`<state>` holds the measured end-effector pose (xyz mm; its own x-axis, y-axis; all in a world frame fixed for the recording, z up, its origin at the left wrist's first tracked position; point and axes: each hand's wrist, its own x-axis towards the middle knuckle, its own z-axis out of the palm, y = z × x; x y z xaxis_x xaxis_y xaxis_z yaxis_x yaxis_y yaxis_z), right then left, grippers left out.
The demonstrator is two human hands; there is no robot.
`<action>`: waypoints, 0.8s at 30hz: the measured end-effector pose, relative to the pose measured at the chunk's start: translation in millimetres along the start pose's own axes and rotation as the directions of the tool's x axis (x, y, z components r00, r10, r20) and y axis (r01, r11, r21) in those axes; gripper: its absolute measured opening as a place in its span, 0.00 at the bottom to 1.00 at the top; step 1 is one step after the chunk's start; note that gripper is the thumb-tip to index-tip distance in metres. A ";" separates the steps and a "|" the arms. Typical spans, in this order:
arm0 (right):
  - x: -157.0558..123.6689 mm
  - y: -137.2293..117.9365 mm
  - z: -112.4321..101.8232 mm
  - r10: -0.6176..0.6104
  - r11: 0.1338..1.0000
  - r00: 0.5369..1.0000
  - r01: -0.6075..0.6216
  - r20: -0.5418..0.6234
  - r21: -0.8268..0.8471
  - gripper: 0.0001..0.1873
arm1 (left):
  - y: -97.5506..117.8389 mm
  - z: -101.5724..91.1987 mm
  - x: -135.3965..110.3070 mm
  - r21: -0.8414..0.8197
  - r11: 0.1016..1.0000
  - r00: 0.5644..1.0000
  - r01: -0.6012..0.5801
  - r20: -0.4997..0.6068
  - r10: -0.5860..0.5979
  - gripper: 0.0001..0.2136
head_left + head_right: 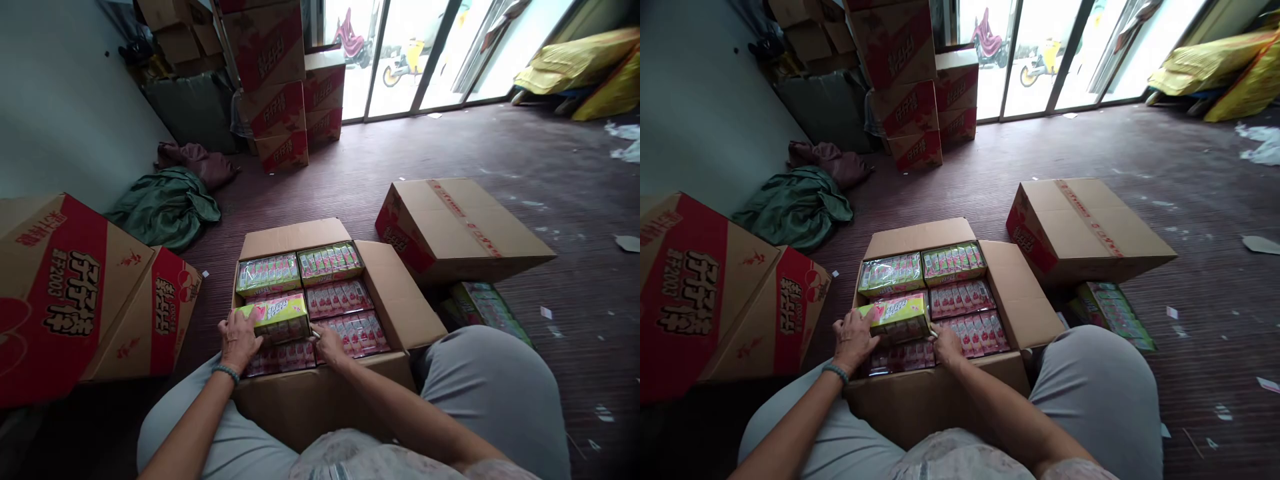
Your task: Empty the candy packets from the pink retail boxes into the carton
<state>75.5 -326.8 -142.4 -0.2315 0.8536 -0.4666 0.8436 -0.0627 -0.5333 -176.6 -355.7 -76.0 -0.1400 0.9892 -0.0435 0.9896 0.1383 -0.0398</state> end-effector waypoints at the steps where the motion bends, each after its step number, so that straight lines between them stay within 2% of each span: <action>1: -1.3 7.5 -6.1 -0.024 1.000 0.999 0.024 0.045 0.002 0.18 | -4.0 -1.0 -4.5 -0.012 1.000 1.000 0.007 0.009 -0.007 0.27; 3: -4.1 19.4 -21.0 -0.062 0.998 0.990 0.061 0.130 0.013 0.19 | -12.9 -0.2 -9.1 -0.054 0.998 0.998 0.039 0.049 -0.037 0.33; 5: -8.7 23.3 -38.1 -0.093 0.996 0.988 0.095 0.125 -0.005 0.23 | -18.5 4.2 -10.4 -0.131 0.990 0.992 0.046 0.124 -0.030 0.37; 7: -16.4 16.8 -56.0 -0.149 0.986 0.989 0.150 0.013 -0.070 0.24 | -17.1 9.8 -11.9 -0.223 0.975 0.984 0.005 0.174 0.035 0.32; 9: -26.3 1.0 -73.0 -0.253 0.952 0.961 0.228 -0.108 -0.204 0.20 | -9.1 13.6 -15.5 -0.265 0.964 0.990 0.005 0.137 0.032 0.24; 10: -31.4 -9.4 -80.6 -0.309 0.921 0.942 0.263 -0.128 -0.289 0.18 | -4.1 14.0 -18.1 -0.265 0.964 0.995 0.023 0.100 0.004 0.21; 13: -43.8 -43.8 -96.5 -0.401 0.792 0.915 0.325 -0.040 -0.517 0.17 | 8.0 8.9 -27.2 -0.269 0.963 0.999 0.032 0.008 -0.031 0.19; 15: -48.5 -64.6 -101.5 -0.420 0.715 0.906 0.364 0.049 -0.597 0.17 | 12.1 2.3 -32.7 -0.290 0.957 1.000 -0.007 -0.028 -0.001 0.19; 17: -51.0 -79.8 -104.7 -0.438 0.668 0.895 0.386 0.083 -0.637 0.17 | 15.7 -3.1 -36.7 -0.332 0.943 0.999 -0.031 -0.049 0.015 0.19; 21: -53.9 -90.1 -113.8 -0.444 0.606 0.896 0.329 0.035 -0.724 0.17 | 28.4 1.1 -37.9 -0.484 0.873 0.998 -0.062 -0.041 0.048 0.23; 24: -53.4 -89.2 -116.3 -0.390 0.521 0.913 0.324 0.117 -0.790 0.16 | 35.5 16.1 -33.3 -0.579 0.811 0.996 -0.084 -0.019 0.089 0.31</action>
<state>69.0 -306.7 12.1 -0.5973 0.7434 -0.3009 0.7470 0.6523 0.1286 -137.3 -384.5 -92.0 -0.0504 0.9983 -0.0279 0.8337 0.0575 0.5492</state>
